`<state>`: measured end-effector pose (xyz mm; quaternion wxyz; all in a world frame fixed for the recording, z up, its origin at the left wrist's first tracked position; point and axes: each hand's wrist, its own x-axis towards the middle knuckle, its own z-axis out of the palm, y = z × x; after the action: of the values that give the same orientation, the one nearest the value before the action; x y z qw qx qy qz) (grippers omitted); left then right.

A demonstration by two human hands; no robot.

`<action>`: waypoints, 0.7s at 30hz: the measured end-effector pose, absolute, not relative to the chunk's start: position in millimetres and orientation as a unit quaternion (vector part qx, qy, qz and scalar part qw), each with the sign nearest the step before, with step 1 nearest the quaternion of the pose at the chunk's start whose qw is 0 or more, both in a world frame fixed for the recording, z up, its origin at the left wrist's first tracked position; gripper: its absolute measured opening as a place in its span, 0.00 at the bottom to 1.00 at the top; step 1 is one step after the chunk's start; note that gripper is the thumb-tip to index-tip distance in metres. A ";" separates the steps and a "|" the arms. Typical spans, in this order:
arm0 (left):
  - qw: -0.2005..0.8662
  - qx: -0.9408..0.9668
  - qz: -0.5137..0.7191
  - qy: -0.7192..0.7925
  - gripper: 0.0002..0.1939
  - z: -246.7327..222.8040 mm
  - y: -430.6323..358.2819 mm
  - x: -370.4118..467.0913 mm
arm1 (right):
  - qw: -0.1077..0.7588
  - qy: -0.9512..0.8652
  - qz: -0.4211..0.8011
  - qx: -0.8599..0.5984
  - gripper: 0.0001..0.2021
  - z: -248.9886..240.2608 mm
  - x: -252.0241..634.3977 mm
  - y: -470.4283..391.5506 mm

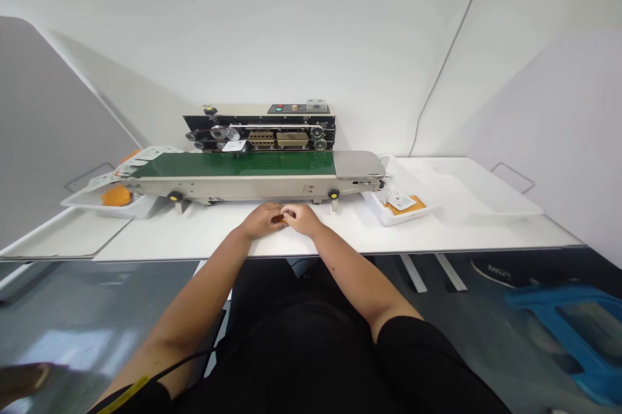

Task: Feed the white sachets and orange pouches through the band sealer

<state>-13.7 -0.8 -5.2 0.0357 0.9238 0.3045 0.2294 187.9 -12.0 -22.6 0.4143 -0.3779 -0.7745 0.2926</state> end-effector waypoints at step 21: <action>0.078 0.782 0.472 0.399 0.12 -8.5 5.7 -29.4 | 0.388 -0.719 0.284 -0.502 0.08 -14.1 189.7 -11.1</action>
<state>-29.4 5.7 -8.5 0.0783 0.7819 0.3992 0.4723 189.7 -11.1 -14.1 0.3881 -0.5017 -0.7192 0.2837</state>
